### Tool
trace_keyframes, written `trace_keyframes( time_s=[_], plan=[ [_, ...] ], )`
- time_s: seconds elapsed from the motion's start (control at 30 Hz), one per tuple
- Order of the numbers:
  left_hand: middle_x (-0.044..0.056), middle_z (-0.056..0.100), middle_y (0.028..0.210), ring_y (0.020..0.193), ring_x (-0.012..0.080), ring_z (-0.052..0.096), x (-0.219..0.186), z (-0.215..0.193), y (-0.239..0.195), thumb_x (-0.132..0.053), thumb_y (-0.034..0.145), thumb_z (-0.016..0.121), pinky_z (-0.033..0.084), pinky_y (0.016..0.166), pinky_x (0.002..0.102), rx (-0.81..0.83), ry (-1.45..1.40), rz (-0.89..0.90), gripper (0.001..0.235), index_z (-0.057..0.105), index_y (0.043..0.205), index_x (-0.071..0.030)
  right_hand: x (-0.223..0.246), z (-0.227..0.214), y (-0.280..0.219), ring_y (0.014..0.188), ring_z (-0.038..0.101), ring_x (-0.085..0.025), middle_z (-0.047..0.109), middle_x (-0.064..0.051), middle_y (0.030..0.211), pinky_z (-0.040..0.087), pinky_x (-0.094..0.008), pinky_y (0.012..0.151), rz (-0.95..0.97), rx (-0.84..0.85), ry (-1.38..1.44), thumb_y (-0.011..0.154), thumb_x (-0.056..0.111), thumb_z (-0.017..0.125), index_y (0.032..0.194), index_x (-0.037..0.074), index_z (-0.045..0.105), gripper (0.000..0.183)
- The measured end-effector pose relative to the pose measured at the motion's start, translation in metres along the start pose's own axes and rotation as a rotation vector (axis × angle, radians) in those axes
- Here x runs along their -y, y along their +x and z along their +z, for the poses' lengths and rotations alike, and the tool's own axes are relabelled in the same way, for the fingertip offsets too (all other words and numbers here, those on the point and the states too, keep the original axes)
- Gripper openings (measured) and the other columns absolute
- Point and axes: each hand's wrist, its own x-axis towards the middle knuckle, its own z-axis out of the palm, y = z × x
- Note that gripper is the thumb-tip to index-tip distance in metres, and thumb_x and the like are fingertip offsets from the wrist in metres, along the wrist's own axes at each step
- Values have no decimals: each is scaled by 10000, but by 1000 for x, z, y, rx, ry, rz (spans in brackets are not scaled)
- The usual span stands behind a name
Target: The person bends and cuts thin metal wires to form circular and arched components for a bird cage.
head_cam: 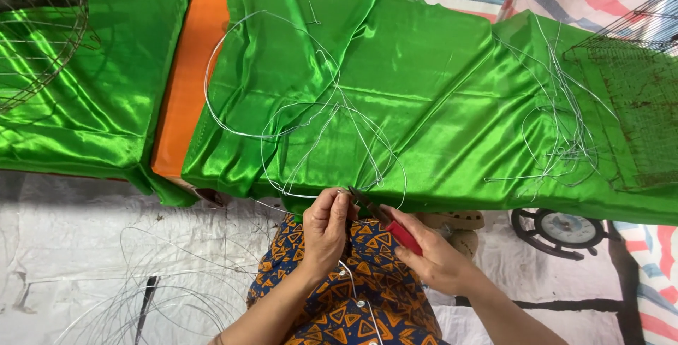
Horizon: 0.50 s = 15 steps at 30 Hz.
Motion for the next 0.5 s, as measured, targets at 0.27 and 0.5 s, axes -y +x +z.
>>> trace_keyframes(
  time_s=[0.27,0.5],
  plan=[
    [30,624,743,672,120,589,0,1,3,-206,1069,534,519,612,271,9,-20,-27,230,666,969,-48,-20,17,2,1406,343,-360,253,-135,1633,329,-574,1151,-252,-298,-555,868,0,638,1611,213,247,867],
    [39,654,773,691,117,610,10,0,2,-164,1062,554,547,622,254,-1,-90,-36,194,693,1062,-29,-31,29,7,1182,486,-430,285,-269,1620,446,-579,1015,-381,-657,-1026,839,75,661,1590,127,333,821]
  ],
)
